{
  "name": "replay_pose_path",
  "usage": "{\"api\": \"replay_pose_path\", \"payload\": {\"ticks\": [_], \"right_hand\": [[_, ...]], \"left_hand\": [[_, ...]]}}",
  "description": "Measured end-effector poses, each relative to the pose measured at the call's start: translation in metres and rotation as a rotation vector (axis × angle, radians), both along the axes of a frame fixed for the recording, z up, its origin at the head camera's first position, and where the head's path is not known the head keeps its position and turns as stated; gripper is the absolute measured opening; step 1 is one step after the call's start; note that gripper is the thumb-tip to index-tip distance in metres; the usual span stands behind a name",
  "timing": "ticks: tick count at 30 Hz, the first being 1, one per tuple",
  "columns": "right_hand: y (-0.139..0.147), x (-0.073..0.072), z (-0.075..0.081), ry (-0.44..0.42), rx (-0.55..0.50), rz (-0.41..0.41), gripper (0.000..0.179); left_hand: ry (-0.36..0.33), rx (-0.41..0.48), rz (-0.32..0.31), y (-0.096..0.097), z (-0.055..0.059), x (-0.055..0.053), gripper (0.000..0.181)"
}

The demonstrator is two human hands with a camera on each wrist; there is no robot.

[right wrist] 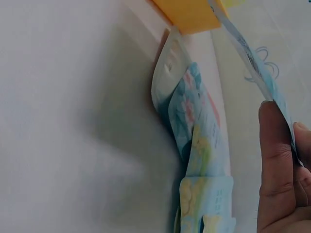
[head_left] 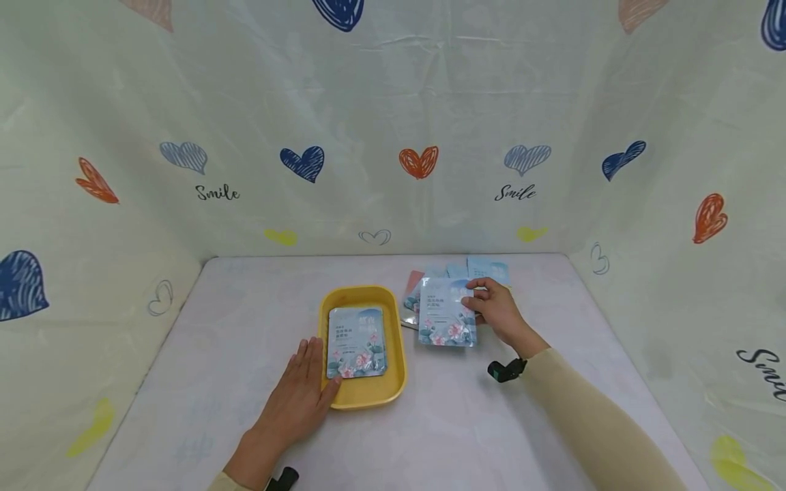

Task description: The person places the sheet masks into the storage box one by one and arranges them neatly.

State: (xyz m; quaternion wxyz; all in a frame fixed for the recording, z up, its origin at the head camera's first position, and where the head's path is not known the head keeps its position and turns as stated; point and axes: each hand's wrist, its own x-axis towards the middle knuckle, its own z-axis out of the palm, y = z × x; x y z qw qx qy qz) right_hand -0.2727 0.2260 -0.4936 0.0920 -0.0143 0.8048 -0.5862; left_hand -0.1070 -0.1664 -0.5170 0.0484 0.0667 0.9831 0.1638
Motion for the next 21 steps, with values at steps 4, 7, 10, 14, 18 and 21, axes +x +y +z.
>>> {"api": "replay_pose_path", "payload": {"ticks": [4, 7, 10, 14, 18, 21], "right_hand": [[-0.008, 0.001, 0.007, 0.002, -0.006, 0.016, 0.041], [-0.016, 0.000, 0.011, -0.007, -0.033, 0.021, 0.040], [-0.025, -0.001, 0.014, -0.021, -0.067, 0.025, 0.039], [-0.039, 0.000, 0.017, -0.031, -0.100, 0.027, 0.037], [-0.054, 0.003, 0.020, -0.029, -0.112, 0.034, 0.036], [-0.064, 0.005, 0.022, -0.025, -0.102, 0.047, 0.035]], "left_hand": [[0.002, 0.005, -0.001, 0.000, 0.000, 0.000, 0.090], [0.010, 0.003, -0.004, 0.000, 0.000, 0.000, 0.090], [0.028, -0.002, -0.006, -0.001, 0.000, 0.000, 0.089], [0.055, -0.010, -0.009, -0.001, -0.001, 0.000, 0.089], [0.059, -0.012, -0.010, -0.001, -0.001, 0.000, 0.089], [0.059, -0.010, -0.012, -0.001, -0.001, 0.001, 0.088]]}}
